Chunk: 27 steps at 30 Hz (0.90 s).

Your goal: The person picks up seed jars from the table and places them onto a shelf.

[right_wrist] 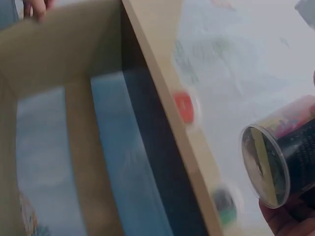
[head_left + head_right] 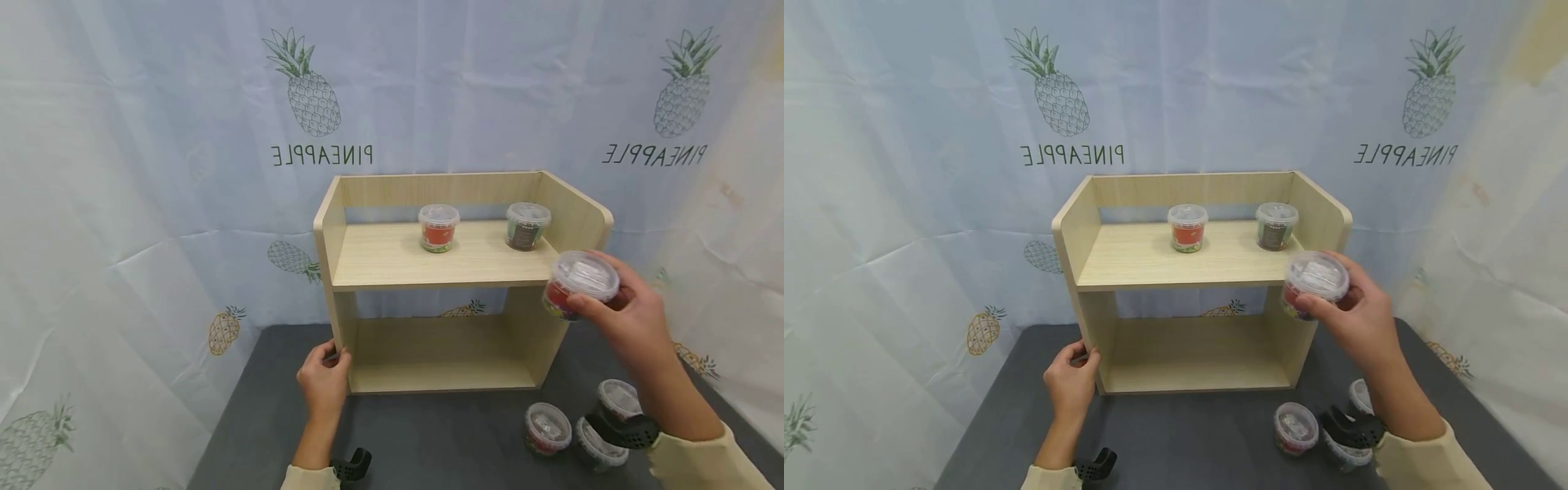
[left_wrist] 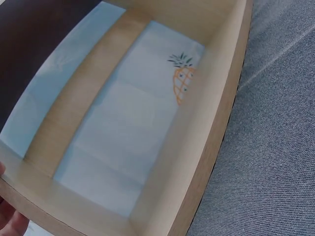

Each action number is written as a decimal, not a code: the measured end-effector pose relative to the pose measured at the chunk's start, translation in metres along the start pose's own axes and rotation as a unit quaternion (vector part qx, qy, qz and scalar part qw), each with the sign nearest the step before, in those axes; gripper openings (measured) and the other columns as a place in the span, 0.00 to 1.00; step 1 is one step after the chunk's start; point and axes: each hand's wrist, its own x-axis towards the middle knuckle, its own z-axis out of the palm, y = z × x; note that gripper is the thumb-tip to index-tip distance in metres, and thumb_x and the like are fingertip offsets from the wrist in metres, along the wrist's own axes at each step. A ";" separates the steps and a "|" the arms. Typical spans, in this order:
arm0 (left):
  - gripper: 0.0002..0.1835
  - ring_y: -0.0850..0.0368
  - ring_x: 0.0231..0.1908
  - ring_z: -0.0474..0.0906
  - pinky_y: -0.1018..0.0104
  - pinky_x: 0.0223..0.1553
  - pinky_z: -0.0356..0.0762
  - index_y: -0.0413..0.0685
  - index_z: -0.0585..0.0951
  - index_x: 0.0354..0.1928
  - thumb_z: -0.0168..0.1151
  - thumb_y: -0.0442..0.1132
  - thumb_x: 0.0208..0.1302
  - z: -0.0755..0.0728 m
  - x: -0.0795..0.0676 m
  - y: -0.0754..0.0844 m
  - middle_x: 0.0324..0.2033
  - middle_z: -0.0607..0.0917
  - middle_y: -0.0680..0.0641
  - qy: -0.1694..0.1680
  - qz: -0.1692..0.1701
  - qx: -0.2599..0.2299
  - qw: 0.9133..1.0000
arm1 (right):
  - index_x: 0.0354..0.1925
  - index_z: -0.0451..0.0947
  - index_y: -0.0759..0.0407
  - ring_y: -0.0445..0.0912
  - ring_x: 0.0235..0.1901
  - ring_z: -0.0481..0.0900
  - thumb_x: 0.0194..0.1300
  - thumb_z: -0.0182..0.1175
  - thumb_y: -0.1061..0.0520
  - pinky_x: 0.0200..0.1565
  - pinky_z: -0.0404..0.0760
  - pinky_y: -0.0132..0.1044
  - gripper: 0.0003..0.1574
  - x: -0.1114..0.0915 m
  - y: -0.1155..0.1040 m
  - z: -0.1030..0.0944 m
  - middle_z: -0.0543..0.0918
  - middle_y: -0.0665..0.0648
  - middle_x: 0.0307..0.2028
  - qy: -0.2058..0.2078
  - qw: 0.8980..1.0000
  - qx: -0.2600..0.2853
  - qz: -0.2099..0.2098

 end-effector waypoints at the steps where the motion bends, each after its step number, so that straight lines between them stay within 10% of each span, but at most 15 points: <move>1: 0.08 0.52 0.25 0.86 0.71 0.26 0.84 0.36 0.86 0.34 0.70 0.26 0.49 0.000 0.000 0.000 0.29 0.87 0.43 0.001 0.001 0.000 1.000 | 0.68 0.68 0.55 0.33 0.41 0.79 0.59 0.64 0.72 0.37 0.80 0.18 0.40 0.005 -0.005 0.009 0.79 0.40 0.49 -0.015 1.000 -0.007 -0.013; 13: 0.07 0.52 0.24 0.86 0.83 0.26 0.79 0.35 0.86 0.34 0.71 0.27 0.50 -0.001 -0.001 0.002 0.30 0.88 0.42 -0.004 -0.005 0.007 1.000 | 0.70 0.65 0.53 0.47 0.48 0.81 0.58 0.71 0.57 0.43 0.85 0.33 0.44 0.046 -0.047 0.123 0.77 0.60 0.55 -0.213 0.974 0.080 -0.011; 27: 0.07 0.53 0.25 0.87 0.84 0.24 0.77 0.41 0.87 0.34 0.70 0.29 0.50 -0.001 -0.001 0.004 0.32 0.88 0.46 -0.014 -0.038 0.020 0.999 | 0.69 0.66 0.54 0.46 0.54 0.78 0.59 0.67 0.37 0.56 0.80 0.45 0.47 0.097 -0.055 0.210 0.78 0.54 0.57 -0.255 0.966 -0.010 0.042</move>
